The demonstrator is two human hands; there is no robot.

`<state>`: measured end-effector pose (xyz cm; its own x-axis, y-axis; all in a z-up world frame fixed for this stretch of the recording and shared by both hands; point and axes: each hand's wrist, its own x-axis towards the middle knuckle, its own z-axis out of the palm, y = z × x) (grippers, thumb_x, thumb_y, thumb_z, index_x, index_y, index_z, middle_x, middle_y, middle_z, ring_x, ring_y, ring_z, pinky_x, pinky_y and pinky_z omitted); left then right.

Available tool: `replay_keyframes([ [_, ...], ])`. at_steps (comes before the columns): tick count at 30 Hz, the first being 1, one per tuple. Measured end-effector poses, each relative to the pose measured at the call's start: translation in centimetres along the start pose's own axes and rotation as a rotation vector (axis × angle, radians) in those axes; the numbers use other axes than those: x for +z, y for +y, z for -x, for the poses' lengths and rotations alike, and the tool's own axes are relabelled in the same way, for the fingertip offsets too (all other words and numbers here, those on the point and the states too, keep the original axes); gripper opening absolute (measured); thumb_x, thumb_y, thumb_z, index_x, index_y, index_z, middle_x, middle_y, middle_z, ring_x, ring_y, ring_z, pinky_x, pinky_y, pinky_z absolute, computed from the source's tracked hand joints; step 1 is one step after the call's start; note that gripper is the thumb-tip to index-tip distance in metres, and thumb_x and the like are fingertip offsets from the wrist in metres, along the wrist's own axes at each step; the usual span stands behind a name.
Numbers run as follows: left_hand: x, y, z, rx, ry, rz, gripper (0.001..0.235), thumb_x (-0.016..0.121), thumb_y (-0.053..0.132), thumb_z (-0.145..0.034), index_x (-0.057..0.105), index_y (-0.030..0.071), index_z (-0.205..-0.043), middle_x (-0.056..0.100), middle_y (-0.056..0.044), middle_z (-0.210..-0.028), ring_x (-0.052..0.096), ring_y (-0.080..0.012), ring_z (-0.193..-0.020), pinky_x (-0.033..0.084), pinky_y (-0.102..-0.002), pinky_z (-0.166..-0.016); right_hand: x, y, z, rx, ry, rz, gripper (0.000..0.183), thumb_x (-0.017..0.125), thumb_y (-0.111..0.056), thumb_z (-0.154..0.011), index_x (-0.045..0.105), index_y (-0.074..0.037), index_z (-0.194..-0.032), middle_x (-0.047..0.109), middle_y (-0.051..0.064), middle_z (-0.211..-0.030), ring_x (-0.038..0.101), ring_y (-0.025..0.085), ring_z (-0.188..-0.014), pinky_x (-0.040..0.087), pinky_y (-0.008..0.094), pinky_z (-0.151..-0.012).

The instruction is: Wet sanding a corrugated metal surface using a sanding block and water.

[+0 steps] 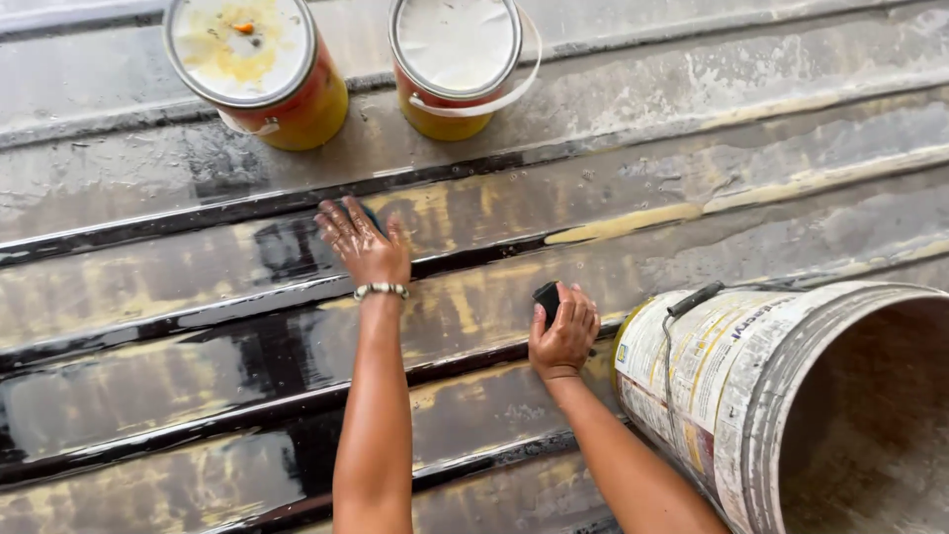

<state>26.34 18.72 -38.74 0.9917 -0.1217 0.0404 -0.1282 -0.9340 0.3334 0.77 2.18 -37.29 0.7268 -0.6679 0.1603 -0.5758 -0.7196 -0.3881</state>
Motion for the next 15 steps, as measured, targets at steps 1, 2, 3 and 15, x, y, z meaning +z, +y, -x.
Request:
replay_keyframes([
  [1,0.8,1.0,0.6,0.002,-0.010,0.001,0.077,0.056,0.042,-0.102,0.029,-0.007,-0.156,0.017,-0.034,-0.163,0.011,-0.0485,-0.150,0.009,-0.057,-0.120,-0.3,-0.3,0.4,0.007,-0.005,0.006,0.050,0.062,-0.033,-0.096,0.056,-0.005,-0.138,0.058,0.018,-0.133,0.051,0.036,-0.133,0.032,0.053,-0.116],
  [2,1.9,2.5,0.4,-0.031,-0.067,-0.156,0.076,0.048,0.040,-0.103,0.026,-0.008,-0.158,0.015,-0.032,-0.165,0.010,-0.0462,-0.153,0.008,-0.055,-0.123,-0.2,-0.4,-0.4,0.001,-0.004,0.003,0.050,0.062,-0.032,-0.096,0.056,-0.005,-0.138,0.058,0.019,-0.134,0.051,0.037,-0.133,0.032,0.053,-0.116],
  [3,2.9,4.0,0.2,-0.064,-0.123,-0.314,0.075,0.040,0.037,-0.104,0.023,-0.009,-0.160,0.012,-0.031,-0.168,0.009,-0.0439,-0.156,0.006,-0.054,-0.125,-0.1,-0.6,-1.2,-0.005,-0.003,0.000,0.051,0.062,-0.032,-0.095,0.056,-0.005,-0.138,0.057,0.020,-0.135,0.050,0.037,-0.133,0.032,0.053,-0.116],
  [15,16.3,29.2,2.9,0.366,-0.506,1.160,0.045,0.058,0.005,-0.098,0.056,0.007,-0.143,0.050,-0.018,-0.156,0.047,-0.0322,-0.148,0.039,-0.038,-0.121,3.4,3.7,1.6,0.005,-0.051,0.051,0.061,0.062,-0.035,-0.091,0.051,-0.003,-0.142,0.055,0.019,-0.141,0.047,0.038,-0.135,0.029,0.052,-0.116],
])
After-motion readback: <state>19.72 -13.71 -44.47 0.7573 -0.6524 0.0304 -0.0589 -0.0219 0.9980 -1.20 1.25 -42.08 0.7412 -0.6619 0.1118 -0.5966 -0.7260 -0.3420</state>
